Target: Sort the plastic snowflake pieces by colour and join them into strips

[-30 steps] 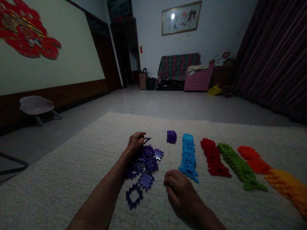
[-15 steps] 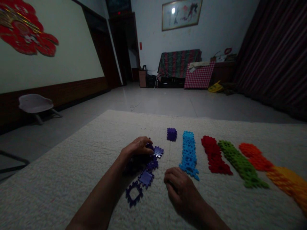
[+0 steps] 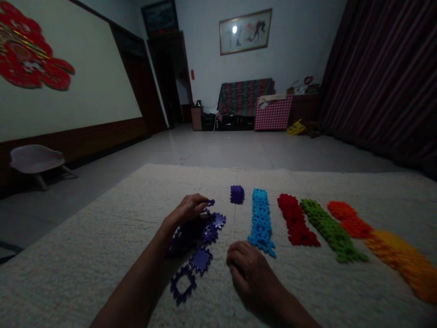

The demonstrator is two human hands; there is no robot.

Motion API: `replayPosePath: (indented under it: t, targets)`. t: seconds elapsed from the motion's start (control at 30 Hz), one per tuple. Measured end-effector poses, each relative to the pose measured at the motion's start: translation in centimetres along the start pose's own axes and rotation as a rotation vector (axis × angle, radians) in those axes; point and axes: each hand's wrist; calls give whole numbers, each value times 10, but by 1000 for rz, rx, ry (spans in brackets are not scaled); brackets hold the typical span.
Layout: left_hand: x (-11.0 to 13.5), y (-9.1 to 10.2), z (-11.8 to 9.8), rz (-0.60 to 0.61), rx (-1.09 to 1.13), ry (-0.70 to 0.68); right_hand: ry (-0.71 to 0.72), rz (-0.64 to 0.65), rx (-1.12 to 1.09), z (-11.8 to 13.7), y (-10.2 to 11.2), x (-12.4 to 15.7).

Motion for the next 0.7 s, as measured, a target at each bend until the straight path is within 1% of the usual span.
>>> replayPosePath:
  t: [0.07,0.1,0.17,0.27,0.33,0.43,0.7]
  targets:
    - [-11,-3,-12,-50,-57,-36,3,-4,-1,-1,-1,0]
    - [-18,-7,-18,-56,-79,-51,3,-6,0,-1,-2,0]
    - [-34,-18,-27,-44,-92,-72,-2,-11,3,-1,-2,0]
    - [-58,-37,-34,10,-34,-114,-11,-16,0,0,-1,0]
    - [-71,-47,-35,45,4,-125,-13,-16,-7,0,-1,1]
    - [-83,-56,-33,56,30,-119,-12,-19,-15,1,-1,1]
    - [-97,-67,-20,60,-9,-190,-19,-12,-16,2,2,0]
Point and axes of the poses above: each hand's wrist, its own x-axis away from the middle knuckle, its own y-axis out of the back of the hand, z = x × y, and after that the axes turned 1 degree about -y, right-handed
